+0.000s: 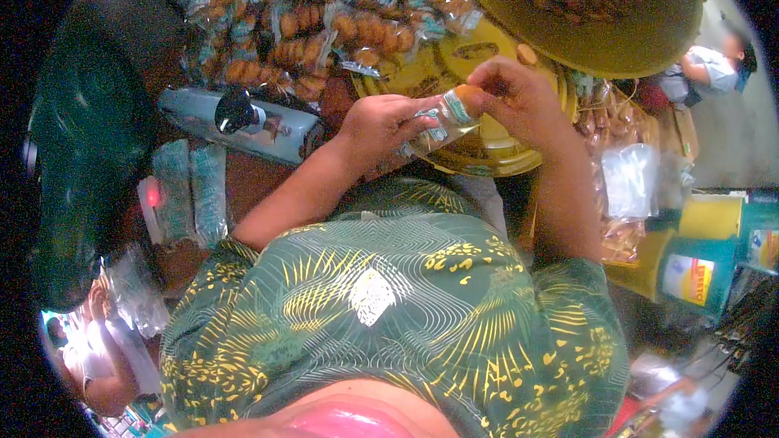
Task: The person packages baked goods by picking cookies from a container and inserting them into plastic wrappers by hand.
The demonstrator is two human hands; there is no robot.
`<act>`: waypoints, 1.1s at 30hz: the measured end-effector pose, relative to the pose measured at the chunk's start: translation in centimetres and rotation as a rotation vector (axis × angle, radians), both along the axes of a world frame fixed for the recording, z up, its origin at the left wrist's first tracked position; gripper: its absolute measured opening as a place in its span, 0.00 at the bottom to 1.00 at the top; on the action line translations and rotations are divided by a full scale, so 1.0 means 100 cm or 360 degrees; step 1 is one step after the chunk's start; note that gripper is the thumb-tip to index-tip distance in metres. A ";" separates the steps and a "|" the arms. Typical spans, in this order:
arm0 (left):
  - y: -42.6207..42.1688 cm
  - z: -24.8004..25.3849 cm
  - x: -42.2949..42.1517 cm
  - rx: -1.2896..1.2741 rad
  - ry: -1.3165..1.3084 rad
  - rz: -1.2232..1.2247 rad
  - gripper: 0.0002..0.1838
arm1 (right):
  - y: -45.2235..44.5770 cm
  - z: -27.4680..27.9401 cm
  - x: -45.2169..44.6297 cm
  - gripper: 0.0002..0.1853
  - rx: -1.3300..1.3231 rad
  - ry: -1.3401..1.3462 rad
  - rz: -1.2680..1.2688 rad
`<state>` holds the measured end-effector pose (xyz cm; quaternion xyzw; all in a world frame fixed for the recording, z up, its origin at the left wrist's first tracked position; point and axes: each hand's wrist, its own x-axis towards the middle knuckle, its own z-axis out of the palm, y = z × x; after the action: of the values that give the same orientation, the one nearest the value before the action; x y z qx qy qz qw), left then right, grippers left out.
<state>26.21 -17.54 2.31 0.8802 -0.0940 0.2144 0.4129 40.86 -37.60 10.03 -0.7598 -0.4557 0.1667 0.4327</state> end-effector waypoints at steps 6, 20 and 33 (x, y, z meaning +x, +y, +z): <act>-0.006 0.000 0.000 -0.0352 0.0014 -0.0048 0.21 | 0.011 -0.008 -0.008 0.10 -0.0011 0.0056 -0.0039; -0.009 -0.011 0.002 -0.1599 0.1036 -0.0794 0.34 | 0.027 -0.005 -0.029 0.11 -0.0008 -0.0551 -0.0340; -0.005 -0.012 0.000 -0.1437 0.1001 -0.1033 0.36 | -0.020 -0.041 0.040 0.15 0.0077 0.0105 -0.0486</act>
<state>26.20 -17.99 1.15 0.5672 -0.1305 -0.1718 0.7948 44.84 -39.65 5.95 -0.8038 -0.3244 0.1128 0.4858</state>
